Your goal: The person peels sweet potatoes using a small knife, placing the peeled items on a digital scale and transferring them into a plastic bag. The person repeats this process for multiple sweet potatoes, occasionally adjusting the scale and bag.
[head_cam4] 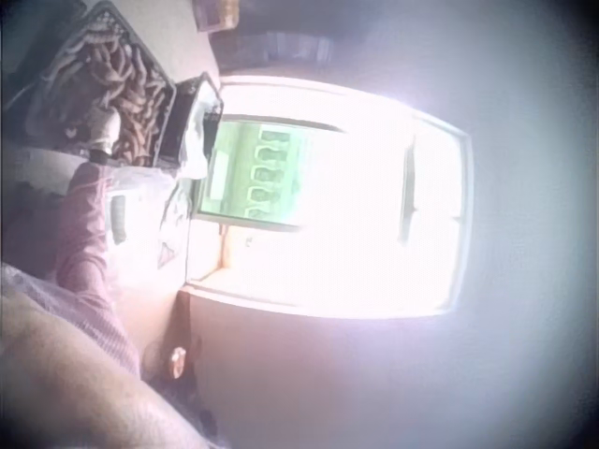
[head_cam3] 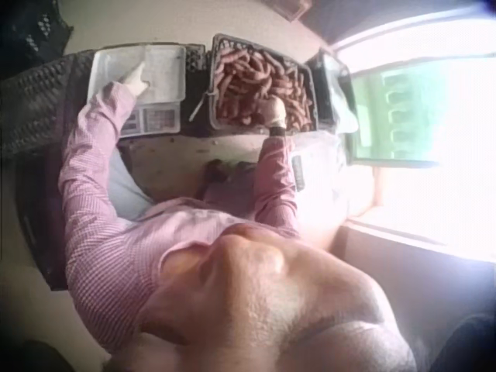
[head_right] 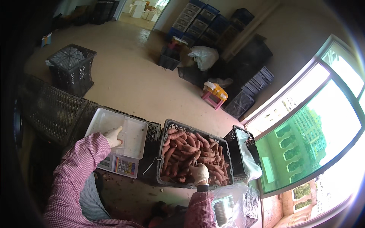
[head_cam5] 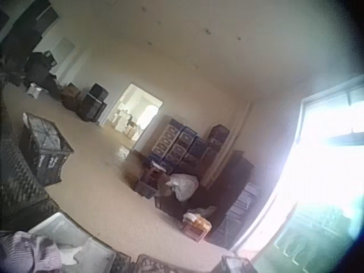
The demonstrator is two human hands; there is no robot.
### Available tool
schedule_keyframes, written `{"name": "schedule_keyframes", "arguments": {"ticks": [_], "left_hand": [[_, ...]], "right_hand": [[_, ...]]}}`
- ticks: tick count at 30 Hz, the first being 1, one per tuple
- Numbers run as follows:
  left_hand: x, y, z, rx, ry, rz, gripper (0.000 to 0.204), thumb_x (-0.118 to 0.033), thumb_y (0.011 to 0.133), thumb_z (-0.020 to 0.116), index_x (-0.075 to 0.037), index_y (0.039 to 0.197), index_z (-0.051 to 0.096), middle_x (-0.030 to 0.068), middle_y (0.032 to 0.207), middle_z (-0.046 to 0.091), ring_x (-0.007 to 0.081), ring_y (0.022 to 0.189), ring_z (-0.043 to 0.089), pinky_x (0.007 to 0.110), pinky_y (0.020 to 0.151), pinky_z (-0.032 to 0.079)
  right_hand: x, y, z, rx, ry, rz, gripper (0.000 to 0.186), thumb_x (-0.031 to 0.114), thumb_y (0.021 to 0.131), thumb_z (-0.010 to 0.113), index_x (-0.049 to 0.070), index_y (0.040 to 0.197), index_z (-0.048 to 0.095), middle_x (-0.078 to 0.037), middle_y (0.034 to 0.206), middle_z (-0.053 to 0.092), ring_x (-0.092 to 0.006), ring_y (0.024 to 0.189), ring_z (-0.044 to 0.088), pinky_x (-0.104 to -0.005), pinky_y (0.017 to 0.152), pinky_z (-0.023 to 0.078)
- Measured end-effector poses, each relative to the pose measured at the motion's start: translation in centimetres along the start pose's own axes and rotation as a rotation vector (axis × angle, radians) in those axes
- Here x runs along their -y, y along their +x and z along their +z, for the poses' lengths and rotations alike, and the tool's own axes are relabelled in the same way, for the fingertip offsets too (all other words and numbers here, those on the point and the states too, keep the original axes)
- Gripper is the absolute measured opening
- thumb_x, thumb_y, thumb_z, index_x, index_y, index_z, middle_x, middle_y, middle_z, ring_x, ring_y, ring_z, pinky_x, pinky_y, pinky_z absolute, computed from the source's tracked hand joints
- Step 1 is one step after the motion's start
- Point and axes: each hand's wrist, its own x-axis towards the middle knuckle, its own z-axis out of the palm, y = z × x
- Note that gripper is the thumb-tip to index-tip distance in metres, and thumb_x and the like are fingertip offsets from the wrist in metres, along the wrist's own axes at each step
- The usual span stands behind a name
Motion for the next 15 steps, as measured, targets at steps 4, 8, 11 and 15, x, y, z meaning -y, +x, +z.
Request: {"name": "schedule_keyframes", "arguments": {"ticks": [4,8,11,15], "left_hand": [[-2.7,-2.6,-0.3,-0.088,0.147,0.114,0.081,-0.016,0.075,0.074,-0.007,0.145,0.035,0.0172,0.119,0.056,0.0319,0.117,0.053,0.040,0.102,0.042],[-1.2,-2.9,0.5,-0.264,0.246,0.262,0.077,-0.018,0.076,0.073,-0.008,0.143,0.038,0.0168,0.111,0.058,0.0318,0.106,0.057,0.041,0.094,0.048],[-1.8,-2.6,0.7,-0.463,0.224,0.381,0.057,-0.018,0.078,0.071,-0.007,0.130,0.051,0.0163,0.111,0.058,0.0327,0.103,0.058,0.041,0.087,0.049],[-4.4,-4.0,-0.2,-0.432,0.195,0.369,0.034,-0.024,0.078,0.073,-0.004,0.104,0.065,0.0124,0.099,0.064,0.0313,0.094,0.061,0.040,0.084,0.051]], "right_hand": [[2.5,-1.6,-2.7,0.236,0.877,0.058,0.021,0.021,0.082,0.062,0.000,0.084,0.066,0.000,0.073,0.061,-0.0099,0.065,0.057,-0.0268,0.057,0.044],[6.7,-3.2,-3.1,0.352,1.097,0.072,0.016,0.021,0.094,0.055,0.009,0.085,0.059,0.008,0.058,0.037,-0.0044,0.048,0.030,-0.0223,0.047,0.022],[7.0,-4.8,-2.0,0.499,1.340,0.010,0.018,0.024,0.093,0.058,0.008,0.087,0.062,0.008,0.060,0.041,-0.0037,0.049,0.032,-0.0209,0.047,0.021],[8.8,-6.8,-0.6,0.635,1.499,0.063,0.023,0.027,0.096,0.050,0.011,0.080,0.057,0.006,0.056,0.035,-0.0063,0.048,0.029,-0.0231,0.045,0.024]]}}
